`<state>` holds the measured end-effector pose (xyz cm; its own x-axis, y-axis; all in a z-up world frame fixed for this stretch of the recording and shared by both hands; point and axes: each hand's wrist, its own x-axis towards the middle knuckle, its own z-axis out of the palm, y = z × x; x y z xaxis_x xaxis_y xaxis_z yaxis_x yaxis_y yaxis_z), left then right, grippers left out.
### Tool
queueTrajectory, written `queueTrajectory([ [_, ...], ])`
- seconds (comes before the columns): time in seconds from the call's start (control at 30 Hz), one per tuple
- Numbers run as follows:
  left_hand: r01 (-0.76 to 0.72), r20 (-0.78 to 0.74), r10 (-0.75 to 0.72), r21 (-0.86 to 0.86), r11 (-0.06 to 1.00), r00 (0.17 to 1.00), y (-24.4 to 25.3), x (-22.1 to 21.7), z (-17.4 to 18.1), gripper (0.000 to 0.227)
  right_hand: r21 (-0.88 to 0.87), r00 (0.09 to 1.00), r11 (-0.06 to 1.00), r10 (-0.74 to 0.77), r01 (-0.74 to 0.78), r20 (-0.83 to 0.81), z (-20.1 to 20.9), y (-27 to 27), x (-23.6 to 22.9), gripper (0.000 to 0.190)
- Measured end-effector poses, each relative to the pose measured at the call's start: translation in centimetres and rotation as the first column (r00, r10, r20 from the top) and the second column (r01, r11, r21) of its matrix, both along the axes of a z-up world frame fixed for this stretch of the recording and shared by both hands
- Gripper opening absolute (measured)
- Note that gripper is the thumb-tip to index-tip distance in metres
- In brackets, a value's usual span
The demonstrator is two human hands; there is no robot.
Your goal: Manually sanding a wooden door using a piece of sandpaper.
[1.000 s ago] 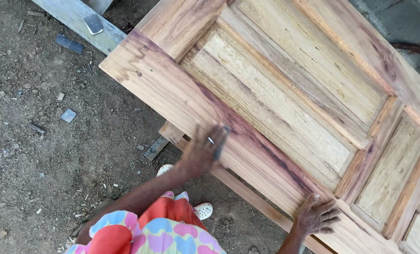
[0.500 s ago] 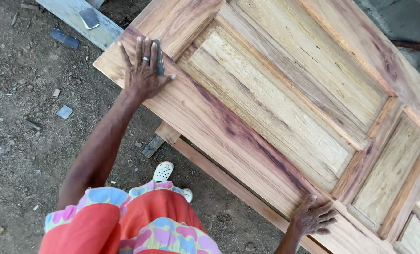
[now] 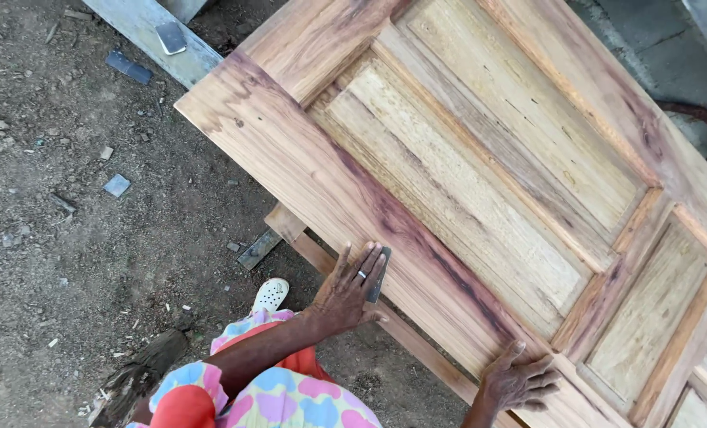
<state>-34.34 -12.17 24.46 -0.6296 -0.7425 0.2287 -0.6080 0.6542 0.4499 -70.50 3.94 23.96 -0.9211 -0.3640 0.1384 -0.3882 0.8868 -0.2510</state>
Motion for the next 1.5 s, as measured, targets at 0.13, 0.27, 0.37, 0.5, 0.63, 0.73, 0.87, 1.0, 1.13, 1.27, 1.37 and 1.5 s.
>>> queueTrajectory([
  [0.13,-0.058,0.247,0.06,-0.017,0.998,0.967,-5.5,1.3,-1.4,0.115,-0.001,1.0,1.0,0.014,-0.014,0.0,0.4,0.0,0.6,0.101],
  [0.27,-0.133,0.258,0.122,0.025,0.991,0.958,-14.0,6.0,-1.2,0.118,0.021,1.0,1.0,-0.011,0.011,-0.002,-0.8,0.3,-0.5,0.101],
  [0.37,-0.193,0.505,0.132,0.07,0.979,0.853,-19.4,9.5,-1.8,0.117,0.043,1.0,0.999,-0.015,0.016,-0.015,-1.1,0.4,-0.9,0.101],
  [0.5,-0.29,0.448,0.265,-0.013,0.957,0.854,-24.6,13.3,-2.9,0.12,0.046,1.0,0.999,-0.011,0.012,-0.019,-1.0,0.3,-0.6,0.098],
  [0.63,-0.308,0.411,0.328,-0.116,0.944,0.851,-26.1,14.4,-3.4,0.125,0.035,1.0,0.999,-0.017,0.018,-0.02,-0.4,0.2,-0.1,0.096],
  [0.73,-0.343,0.244,0.351,-0.074,0.936,0.904,-26.0,13.0,-4.6,0.124,0.02,1.0,1.0,0.002,-0.002,-0.024,-0.8,0.3,-0.5,0.097],
  [0.87,-0.366,0.133,0.358,0.046,0.929,0.924,-25.1,11.9,-3.6,0.122,0.032,1.0,0.999,0.019,-0.018,-0.025,-0.6,0.3,-0.2,0.097],
  [1.0,-0.306,0.29,0.277,0.058,0.95,0.916,-21.2,10.4,-0.4,0.122,0.045,0.999,0.999,0.008,-0.007,-0.031,-1.0,0.6,-0.9,0.097],
  [1.13,-0.046,0.466,-0.009,0.108,0.993,0.885,-10.8,4.6,4.8,0.13,0.067,0.999,0.998,0.007,-0.004,-0.048,-1.5,0.6,-1.3,0.095],
  [1.27,0.169,0.311,-0.25,0.265,0.949,0.917,-1.7,-1.5,5.5,0.131,0.03,0.999,0.999,0.026,-0.025,-0.033,0.0,0.2,0.2,0.097],
  [1.37,0.054,-0.103,-0.046,0.078,0.995,0.994,1.0,-3.3,1.2,0.13,0.025,0.998,0.999,0.033,-0.032,-0.049,-0.5,0.2,-0.1,0.096],
  [1.5,0.118,0.05,-0.118,-0.004,0.993,0.992,-1.7,-1.4,1.2,0.125,0.004,0.999,0.999,0.04,-0.04,-0.037,-0.1,0.0,0.2,0.096],
])
